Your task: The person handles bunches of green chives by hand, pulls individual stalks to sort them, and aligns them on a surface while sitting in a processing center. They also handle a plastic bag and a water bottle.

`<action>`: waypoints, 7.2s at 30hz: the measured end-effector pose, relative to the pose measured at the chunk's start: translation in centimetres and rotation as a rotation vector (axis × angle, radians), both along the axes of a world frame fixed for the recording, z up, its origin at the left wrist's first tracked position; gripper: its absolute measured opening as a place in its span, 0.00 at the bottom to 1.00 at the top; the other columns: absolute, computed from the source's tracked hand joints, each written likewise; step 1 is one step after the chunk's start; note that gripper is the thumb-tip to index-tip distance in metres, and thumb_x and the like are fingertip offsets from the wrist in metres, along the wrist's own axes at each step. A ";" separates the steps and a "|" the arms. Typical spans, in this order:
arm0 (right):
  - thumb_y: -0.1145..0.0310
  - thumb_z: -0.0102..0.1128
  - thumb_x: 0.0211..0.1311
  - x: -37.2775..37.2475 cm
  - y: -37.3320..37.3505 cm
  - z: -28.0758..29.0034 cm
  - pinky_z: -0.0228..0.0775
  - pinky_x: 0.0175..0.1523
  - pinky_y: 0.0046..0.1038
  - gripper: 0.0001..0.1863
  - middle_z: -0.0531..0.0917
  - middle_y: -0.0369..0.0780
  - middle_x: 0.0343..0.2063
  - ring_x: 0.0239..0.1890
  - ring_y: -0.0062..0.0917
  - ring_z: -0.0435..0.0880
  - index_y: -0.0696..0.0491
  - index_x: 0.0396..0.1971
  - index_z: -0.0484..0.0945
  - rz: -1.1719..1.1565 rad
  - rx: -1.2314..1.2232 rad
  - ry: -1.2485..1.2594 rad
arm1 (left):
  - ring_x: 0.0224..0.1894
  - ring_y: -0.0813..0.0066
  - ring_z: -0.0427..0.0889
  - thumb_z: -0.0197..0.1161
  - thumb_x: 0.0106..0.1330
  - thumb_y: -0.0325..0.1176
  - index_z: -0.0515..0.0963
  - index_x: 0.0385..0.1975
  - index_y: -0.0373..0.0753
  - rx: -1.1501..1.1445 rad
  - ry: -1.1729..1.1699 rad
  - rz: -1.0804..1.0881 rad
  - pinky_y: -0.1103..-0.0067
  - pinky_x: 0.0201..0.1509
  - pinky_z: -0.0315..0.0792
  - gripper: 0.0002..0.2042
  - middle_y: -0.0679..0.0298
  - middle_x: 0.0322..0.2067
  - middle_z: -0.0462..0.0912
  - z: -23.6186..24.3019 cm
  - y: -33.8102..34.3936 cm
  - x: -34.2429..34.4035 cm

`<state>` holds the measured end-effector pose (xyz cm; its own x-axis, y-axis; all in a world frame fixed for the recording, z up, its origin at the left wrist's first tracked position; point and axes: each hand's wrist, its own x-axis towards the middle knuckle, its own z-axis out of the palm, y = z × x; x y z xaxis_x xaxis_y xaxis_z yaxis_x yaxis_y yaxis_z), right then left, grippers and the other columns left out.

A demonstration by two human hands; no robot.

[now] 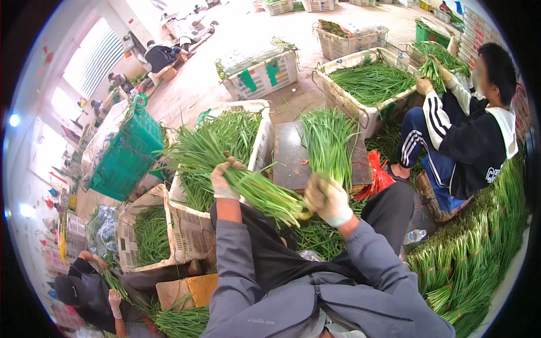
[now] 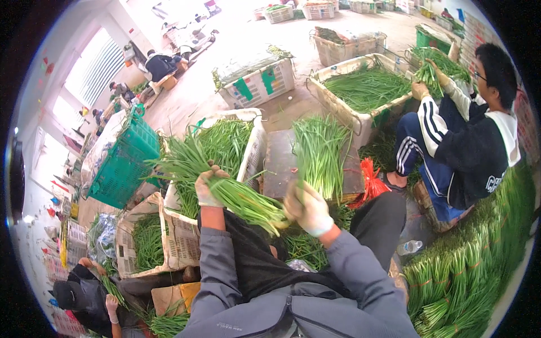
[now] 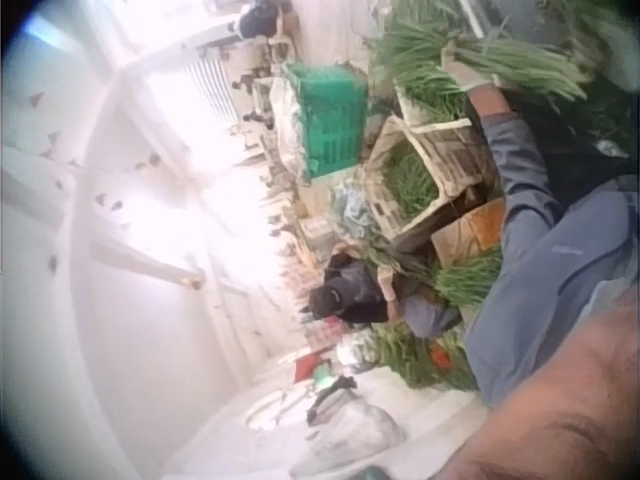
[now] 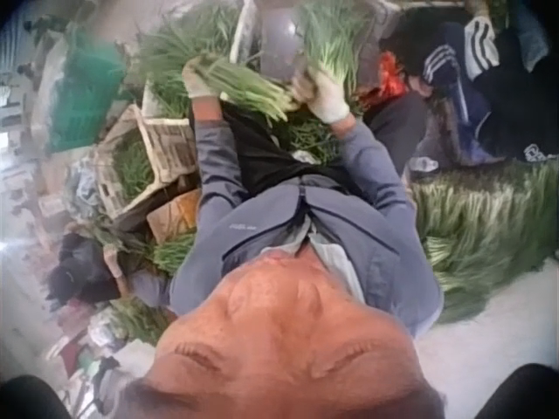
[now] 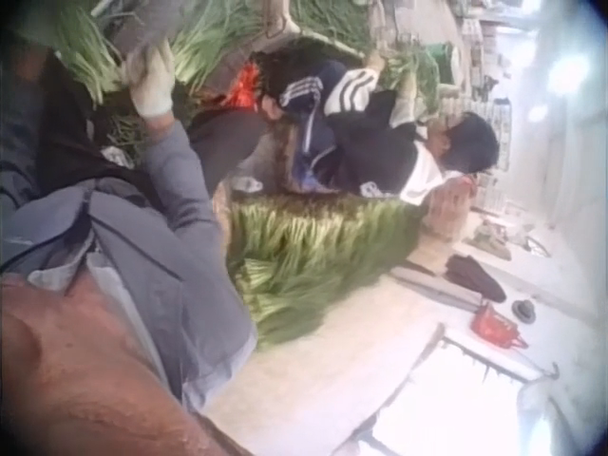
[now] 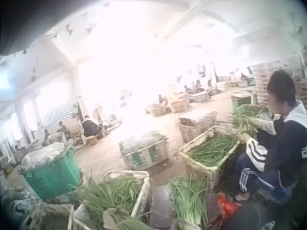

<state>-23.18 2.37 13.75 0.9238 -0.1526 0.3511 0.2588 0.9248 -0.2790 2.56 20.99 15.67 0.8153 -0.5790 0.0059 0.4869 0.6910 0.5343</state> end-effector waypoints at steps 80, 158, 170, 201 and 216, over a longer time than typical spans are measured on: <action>0.66 0.63 0.59 1.8 0.5 0.7 0.76 0.44 0.35 0.09 0.83 0.42 0.32 0.38 0.40 0.83 0.50 0.38 0.82 -0.965 -1.633 0.521 | 0.51 0.57 0.77 0.59 0.62 0.31 0.75 0.46 0.35 -0.173 -0.227 0.187 0.59 0.60 0.70 0.14 0.57 0.44 0.80 4.7 5.3 -2.1; 0.55 0.58 0.63 2.4 3.5 2.7 0.75 0.43 0.40 0.17 0.84 0.50 0.31 0.36 0.47 0.83 0.55 0.37 0.83 -0.699 -1.590 0.746 | 0.36 0.57 0.80 0.58 0.61 0.38 0.78 0.33 0.38 0.290 0.130 0.577 0.58 0.45 0.77 0.10 0.58 0.33 0.82 5.1 0.7 -1.6; 0.54 0.73 0.43 -0.8 -0.4 3.5 0.72 0.56 0.41 0.42 0.80 0.55 0.46 0.52 0.48 0.79 0.62 0.57 0.69 -0.721 -1.764 0.434 | 0.53 0.53 0.77 0.53 0.67 0.52 0.78 0.49 0.36 0.473 0.104 0.292 0.56 0.61 0.70 0.25 0.52 0.52 0.79 5.5 3.1 -2.3; 0.68 0.68 0.52 4.4 -0.1 -0.6 0.79 0.43 0.33 0.26 0.83 0.46 0.39 0.34 0.30 0.85 0.60 0.51 0.74 0.453 -0.608 0.347 | 0.61 0.51 0.74 0.68 0.62 0.46 0.63 0.65 0.35 0.130 -0.142 -0.546 0.58 0.65 0.70 0.35 0.52 0.53 0.79 -1.9 -4.9 -9.3; 0.60 0.68 0.53 -2.5 -5.5 2.5 0.77 0.49 0.31 0.21 0.86 0.47 0.40 0.42 0.36 0.87 0.57 0.45 0.83 0.100 -1.724 0.599 | 0.38 0.68 0.78 0.63 0.62 0.28 0.67 0.61 0.39 -0.156 -0.185 -0.126 0.66 0.57 0.70 0.26 0.65 0.36 0.78 2.2 0.2 -2.2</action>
<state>-25.72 -3.13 16.22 0.9518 0.0371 -0.3044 -0.2545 -0.4580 -0.8518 0.36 21.24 17.86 0.7138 -0.6560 0.2453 0.4782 0.7123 0.5138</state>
